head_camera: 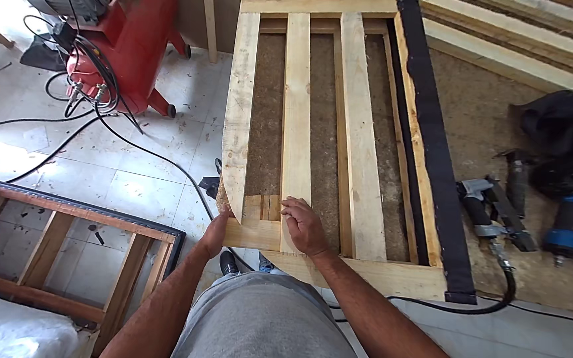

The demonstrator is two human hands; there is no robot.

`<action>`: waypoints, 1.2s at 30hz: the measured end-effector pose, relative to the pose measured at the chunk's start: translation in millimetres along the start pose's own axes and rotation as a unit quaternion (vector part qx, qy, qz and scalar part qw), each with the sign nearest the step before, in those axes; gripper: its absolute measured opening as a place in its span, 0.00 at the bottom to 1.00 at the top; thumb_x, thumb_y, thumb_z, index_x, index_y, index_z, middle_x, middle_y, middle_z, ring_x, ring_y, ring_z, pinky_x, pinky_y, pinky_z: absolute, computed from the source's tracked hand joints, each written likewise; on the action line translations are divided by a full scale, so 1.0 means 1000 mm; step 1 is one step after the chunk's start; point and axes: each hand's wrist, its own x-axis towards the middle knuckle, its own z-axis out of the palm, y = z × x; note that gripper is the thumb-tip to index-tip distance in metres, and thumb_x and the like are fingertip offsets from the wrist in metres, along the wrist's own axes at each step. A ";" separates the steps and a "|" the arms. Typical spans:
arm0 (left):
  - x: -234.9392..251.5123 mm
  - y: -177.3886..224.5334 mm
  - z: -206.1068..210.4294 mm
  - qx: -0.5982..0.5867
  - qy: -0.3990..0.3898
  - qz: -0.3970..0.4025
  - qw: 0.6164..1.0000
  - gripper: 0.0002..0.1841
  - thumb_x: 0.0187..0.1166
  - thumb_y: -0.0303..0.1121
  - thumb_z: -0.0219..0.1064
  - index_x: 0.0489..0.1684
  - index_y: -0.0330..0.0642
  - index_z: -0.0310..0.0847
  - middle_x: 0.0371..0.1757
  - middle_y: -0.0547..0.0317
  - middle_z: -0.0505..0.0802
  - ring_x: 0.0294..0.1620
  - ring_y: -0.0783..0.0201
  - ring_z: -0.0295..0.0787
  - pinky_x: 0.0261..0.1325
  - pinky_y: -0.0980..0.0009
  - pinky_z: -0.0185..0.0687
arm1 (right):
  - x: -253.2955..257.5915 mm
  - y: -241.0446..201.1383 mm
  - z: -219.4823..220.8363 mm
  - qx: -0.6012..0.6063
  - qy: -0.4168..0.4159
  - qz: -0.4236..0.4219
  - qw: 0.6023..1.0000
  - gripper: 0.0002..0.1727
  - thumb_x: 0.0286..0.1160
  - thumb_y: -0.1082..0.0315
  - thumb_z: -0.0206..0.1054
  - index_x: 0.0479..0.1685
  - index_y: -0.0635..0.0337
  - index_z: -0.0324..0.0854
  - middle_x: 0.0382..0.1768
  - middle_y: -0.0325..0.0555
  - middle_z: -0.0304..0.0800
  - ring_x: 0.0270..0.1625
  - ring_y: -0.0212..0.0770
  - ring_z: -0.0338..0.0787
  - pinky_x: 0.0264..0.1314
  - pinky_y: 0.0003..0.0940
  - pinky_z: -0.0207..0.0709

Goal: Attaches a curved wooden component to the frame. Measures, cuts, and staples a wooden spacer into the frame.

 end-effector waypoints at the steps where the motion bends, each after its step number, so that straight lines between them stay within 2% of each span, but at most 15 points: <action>1: 0.000 0.000 0.000 0.001 0.002 -0.002 1.000 0.44 0.89 0.66 0.23 0.65 0.41 0.80 0.47 0.46 0.93 0.49 0.54 0.92 0.55 0.52 0.88 | 0.000 0.000 0.000 0.001 0.001 0.000 1.000 0.17 0.78 0.70 0.53 0.40 0.62 0.92 0.64 0.47 0.92 0.79 0.47 0.81 0.89 0.51 0.64; 10: 0.002 -0.003 -0.002 -0.013 -0.005 0.002 1.000 0.44 0.89 0.65 0.23 0.62 0.41 0.81 0.46 0.46 0.93 0.48 0.54 0.92 0.54 0.52 0.88 | 0.000 0.000 0.000 0.000 0.002 0.002 1.000 0.17 0.78 0.70 0.53 0.40 0.61 0.92 0.64 0.46 0.92 0.79 0.47 0.82 0.89 0.50 0.64; 36: 0.004 -0.004 -0.003 -0.010 -0.012 0.003 1.000 0.45 0.88 0.66 0.22 0.65 0.41 0.80 0.48 0.46 0.93 0.51 0.53 0.92 0.55 0.52 0.88 | 0.000 -0.002 0.000 -0.001 0.004 0.002 1.000 0.18 0.77 0.70 0.53 0.40 0.61 0.92 0.64 0.46 0.93 0.79 0.46 0.82 0.89 0.50 0.64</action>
